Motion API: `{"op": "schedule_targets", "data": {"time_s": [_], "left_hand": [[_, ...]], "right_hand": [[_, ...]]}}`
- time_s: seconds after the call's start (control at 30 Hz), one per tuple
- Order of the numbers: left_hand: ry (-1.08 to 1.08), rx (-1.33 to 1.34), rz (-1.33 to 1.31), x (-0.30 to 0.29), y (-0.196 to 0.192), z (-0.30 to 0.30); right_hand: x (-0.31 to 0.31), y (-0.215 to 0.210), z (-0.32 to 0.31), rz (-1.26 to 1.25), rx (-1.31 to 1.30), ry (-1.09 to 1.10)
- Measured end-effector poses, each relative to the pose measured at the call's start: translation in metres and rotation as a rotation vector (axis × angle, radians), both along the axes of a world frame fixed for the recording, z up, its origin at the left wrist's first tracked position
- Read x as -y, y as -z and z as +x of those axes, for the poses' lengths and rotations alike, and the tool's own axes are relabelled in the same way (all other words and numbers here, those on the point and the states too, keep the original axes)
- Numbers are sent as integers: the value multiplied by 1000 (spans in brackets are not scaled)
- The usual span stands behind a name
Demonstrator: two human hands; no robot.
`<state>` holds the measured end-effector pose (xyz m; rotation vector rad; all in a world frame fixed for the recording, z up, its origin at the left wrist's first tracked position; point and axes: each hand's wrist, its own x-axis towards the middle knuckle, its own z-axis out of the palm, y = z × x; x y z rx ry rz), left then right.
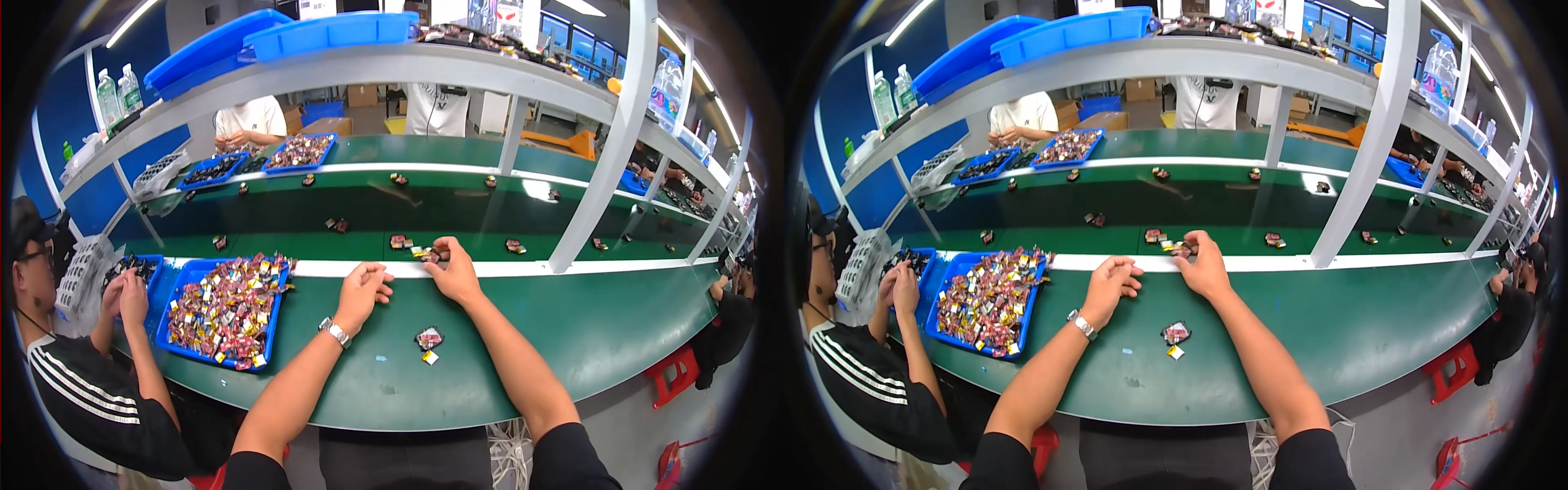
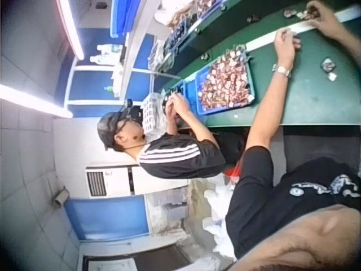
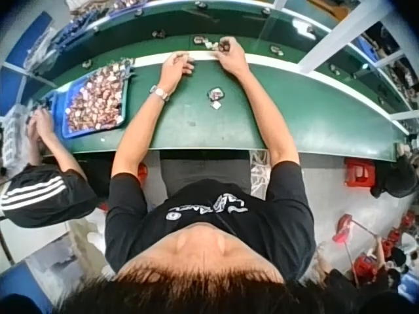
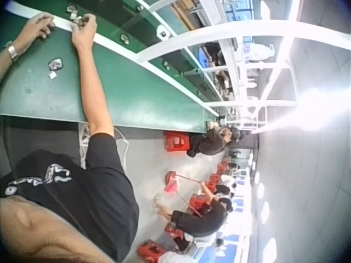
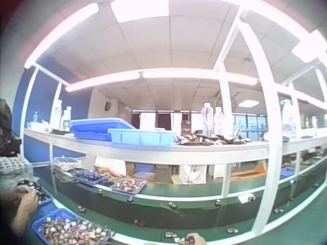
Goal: Assembling small electronic or toy components on a workshop assembly line.
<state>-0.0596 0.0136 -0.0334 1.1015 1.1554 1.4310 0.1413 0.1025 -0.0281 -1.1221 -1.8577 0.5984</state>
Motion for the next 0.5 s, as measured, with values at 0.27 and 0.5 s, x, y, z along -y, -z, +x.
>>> {"op": "schedule_targets", "data": {"time_s": [0.27,0.5], "left_hand": [[495,16,-171,3,-15,-11],[457,156,-124,8,-18,3]], "right_hand": [[58,-30,10,98,58,-502],[62,-26,6,316,55,-334]]}}
